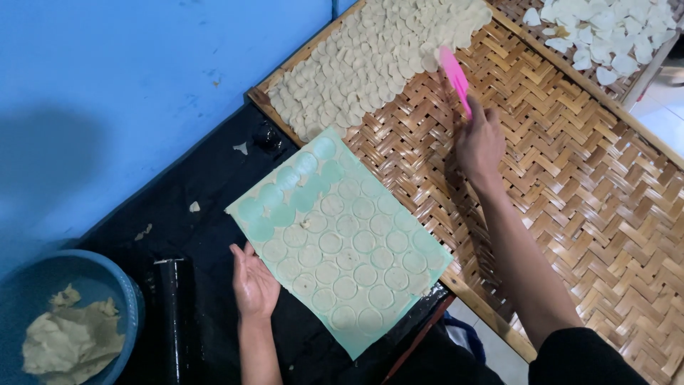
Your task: The recorder uses a pink spatula to transfer small circular crackers from a stencil sheet onto a woven drying tray.
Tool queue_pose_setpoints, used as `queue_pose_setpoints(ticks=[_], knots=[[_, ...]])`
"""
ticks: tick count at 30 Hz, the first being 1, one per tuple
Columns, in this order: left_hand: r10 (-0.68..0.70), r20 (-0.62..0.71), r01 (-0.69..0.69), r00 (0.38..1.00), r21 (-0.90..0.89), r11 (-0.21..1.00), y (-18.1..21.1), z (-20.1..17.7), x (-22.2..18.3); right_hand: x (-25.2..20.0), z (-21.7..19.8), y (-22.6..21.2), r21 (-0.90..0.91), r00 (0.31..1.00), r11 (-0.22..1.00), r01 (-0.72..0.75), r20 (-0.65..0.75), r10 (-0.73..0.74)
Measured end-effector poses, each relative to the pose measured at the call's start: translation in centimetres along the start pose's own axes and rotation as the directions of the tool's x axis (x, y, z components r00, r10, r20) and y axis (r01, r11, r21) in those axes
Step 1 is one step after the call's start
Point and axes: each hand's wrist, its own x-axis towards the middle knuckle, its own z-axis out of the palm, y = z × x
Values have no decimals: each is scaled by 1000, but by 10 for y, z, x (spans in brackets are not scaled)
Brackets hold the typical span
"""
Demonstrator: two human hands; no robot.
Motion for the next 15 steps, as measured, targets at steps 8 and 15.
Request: queue_pose_setpoints(ticks=[8,15], knots=[[15,-15,-16,1000,-20,1000,-6,-10,1,-43,-21,-26,182,979,962,203,-34,-200],[20,81,-18,997,-28,999,2,1,-1,-117,-79,-106,389,799,920,36,542,-260]])
